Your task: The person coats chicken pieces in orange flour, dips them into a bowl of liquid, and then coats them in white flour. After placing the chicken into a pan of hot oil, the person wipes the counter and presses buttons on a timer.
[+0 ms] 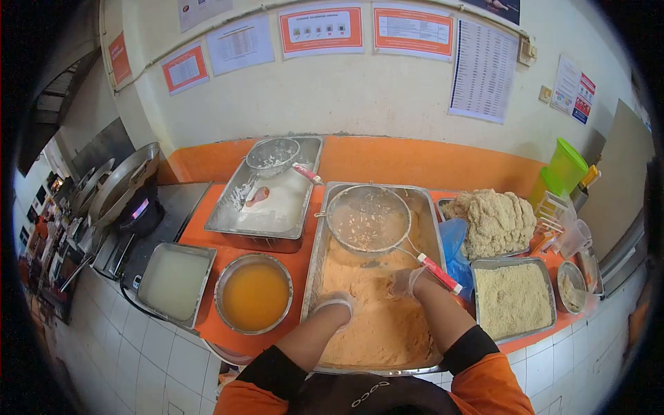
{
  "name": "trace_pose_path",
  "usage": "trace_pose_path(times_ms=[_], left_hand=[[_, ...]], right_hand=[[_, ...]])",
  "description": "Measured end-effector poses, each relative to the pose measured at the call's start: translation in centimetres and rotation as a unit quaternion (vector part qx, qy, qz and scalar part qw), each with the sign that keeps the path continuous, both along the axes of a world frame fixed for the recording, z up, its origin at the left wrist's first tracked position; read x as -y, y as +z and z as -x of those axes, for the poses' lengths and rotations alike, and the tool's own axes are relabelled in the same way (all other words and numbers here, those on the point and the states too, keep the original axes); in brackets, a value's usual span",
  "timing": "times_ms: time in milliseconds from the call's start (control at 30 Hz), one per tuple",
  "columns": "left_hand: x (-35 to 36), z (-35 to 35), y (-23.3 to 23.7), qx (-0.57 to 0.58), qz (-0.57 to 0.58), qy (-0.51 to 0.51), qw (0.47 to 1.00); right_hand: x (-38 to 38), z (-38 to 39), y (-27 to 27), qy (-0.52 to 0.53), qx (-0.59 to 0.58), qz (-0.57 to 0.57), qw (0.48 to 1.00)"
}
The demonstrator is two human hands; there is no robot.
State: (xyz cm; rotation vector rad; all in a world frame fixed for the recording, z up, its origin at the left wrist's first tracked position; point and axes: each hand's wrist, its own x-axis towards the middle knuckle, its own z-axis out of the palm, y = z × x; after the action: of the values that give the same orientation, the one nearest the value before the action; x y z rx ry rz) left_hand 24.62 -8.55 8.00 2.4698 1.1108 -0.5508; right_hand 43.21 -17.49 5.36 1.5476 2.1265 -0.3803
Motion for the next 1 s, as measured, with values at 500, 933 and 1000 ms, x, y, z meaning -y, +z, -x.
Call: trace_pose_path(times_ms=[500,933,1000], left_hand=[[-3.4,0.5,-0.5,0.353,0.027,0.049,0.934],[-1.8,-0.5,2.2,0.034,0.04,-0.265,0.963],[-2.1,-1.3,1.1,-0.058,-0.005,-0.349,0.935]], right_hand=[[0.0,14.4,-4.9,-0.107,-0.338,0.08,0.932],[1.7,4.9,4.7,-0.282,-0.37,0.014,0.885],[2.1,5.2,4.9,-0.297,-0.462,-0.114,0.828]])
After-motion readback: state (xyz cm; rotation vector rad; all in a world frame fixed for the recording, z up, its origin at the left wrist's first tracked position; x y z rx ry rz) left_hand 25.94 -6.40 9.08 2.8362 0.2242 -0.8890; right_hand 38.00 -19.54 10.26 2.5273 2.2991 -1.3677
